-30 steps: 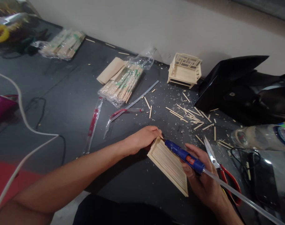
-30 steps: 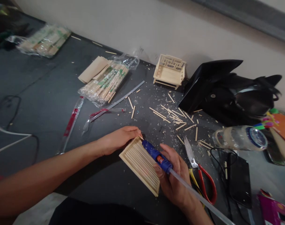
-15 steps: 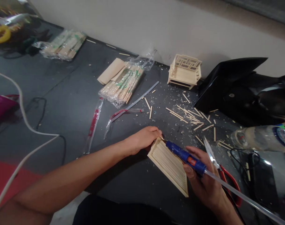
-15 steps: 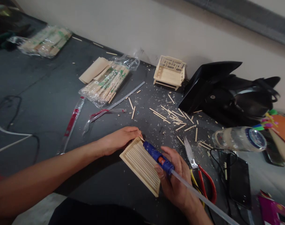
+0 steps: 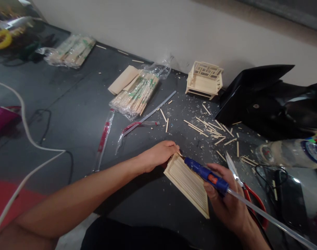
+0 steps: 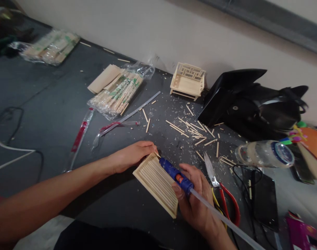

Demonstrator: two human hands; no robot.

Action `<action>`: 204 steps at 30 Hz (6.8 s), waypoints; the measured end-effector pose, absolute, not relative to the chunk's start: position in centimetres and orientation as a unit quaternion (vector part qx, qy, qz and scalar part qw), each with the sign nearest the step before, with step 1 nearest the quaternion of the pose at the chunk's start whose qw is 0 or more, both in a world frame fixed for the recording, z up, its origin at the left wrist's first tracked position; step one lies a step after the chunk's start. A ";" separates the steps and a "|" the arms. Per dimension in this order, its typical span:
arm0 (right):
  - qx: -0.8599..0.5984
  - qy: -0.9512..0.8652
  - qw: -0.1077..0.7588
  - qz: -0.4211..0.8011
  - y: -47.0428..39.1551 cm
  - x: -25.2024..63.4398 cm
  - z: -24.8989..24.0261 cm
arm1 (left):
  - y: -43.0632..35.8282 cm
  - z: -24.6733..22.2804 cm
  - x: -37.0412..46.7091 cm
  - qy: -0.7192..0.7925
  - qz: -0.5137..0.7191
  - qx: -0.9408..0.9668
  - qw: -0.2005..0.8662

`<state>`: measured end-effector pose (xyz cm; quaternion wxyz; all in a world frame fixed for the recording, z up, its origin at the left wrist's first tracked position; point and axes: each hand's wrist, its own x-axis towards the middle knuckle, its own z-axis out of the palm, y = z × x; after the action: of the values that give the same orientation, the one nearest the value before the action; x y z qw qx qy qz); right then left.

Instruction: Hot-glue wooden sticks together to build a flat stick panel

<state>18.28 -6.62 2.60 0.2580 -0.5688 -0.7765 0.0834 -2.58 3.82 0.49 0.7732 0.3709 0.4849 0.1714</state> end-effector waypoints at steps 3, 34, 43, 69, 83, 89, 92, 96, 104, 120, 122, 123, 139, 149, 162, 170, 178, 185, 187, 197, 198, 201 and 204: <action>-0.567 -0.778 0.260 0.078 -6.6 18.2 2.6 | 3.8 0.4 -2.6 0.483 0.172 0.373 0.773; -0.551 -0.798 0.242 0.026 -6.4 18.5 3.4 | 3.9 0.8 -2.4 0.502 0.151 0.389 0.758; -0.543 -0.806 0.237 0.002 -6.1 18.4 3.9 | 3.9 0.7 -2.5 0.500 0.155 0.391 0.757; -0.527 -0.817 0.235 -0.017 -6.1 18.7 4.5 | 3.8 0.4 -2.6 0.487 0.170 0.387 0.764; -0.520 -0.825 0.218 -0.015 -6.2 19.1 5.0 | 3.9 0.7 -2.6 0.495 0.162 0.383 0.763; -0.517 -0.829 0.213 -0.022 -6.1 19.0 5.2 | 3.9 0.9 -2.6 0.500 0.155 0.381 0.762; -0.514 -0.831 0.214 -0.019 -6.1 19.1 5.2 | 3.8 0.9 -2.6 0.499 0.158 0.381 0.762; -0.514 -0.829 0.219 -0.021 -6.1 19.1 5.4 | 3.8 1.0 -2.6 0.505 0.157 0.384 0.757; -0.507 -0.835 0.211 -0.034 -6.1 19.0 5.5 | 3.8 0.9 -2.6 0.496 0.163 0.382 0.762; -0.503 -0.837 0.213 -0.025 -6.2 19.1 5.9 | 3.9 0.9 -2.7 0.501 0.160 0.373 0.764; -0.510 -0.833 0.214 -0.021 -6.2 19.2 5.9 | 3.9 0.9 -2.7 0.501 0.161 0.371 0.765; -0.512 -0.831 0.214 -0.021 -6.2 19.3 5.8 | 3.9 1.0 -2.7 0.502 0.160 0.370 0.766; -0.537 -0.820 0.194 -0.049 -7.1 19.2 5.3 | 4.0 1.1 -2.6 0.501 0.163 0.377 0.762; -0.536 -0.817 0.195 -0.091 -6.9 18.9 5.0 | 4.0 0.9 -2.6 0.493 0.165 0.378 0.766; -0.535 -0.819 0.203 -0.041 -7.1 19.3 4.3 | 3.9 0.8 -2.6 0.487 0.173 0.392 0.761; -0.536 -0.822 0.190 -0.045 -6.9 19.1 4.6 | 4.0 1.0 -2.6 0.495 0.171 0.389 0.758; -0.538 -0.820 0.186 -0.058 -7.1 19.2 4.5 | 3.9 1.0 -2.6 0.490 0.174 0.380 0.765; -0.540 -0.821 0.175 -0.052 -7.2 19.2 4.6 | 3.9 1.1 -2.6 0.493 0.175 0.373 0.766; -0.542 -0.820 0.178 -0.052 -7.3 19.3 4.5 | 4.0 1.1 -2.6 0.493 0.174 0.372 0.767; -0.548 -0.818 0.170 -0.033 -7.8 19.5 4.5 | 3.9 1.0 -2.7 0.485 0.171 0.370 0.774; -0.550 -0.817 0.168 -0.036 -7.8 19.5 4.5 | 3.9 1.0 -2.7 0.484 0.172 0.369 0.775; -0.555 -0.815 0.164 -0.043 -7.9 19.5 4.5 | 3.9 1.1 -2.7 0.485 0.170 0.372 0.773; -0.554 -0.814 0.170 -0.042 -7.9 19.5 4.5 | 4.0 1.4 -2.6 0.500 0.160 0.369 0.767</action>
<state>19.54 -7.95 4.45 0.1704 -0.5539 -0.8139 -0.0417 -2.58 3.98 1.36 0.7669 0.3693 0.4998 0.1602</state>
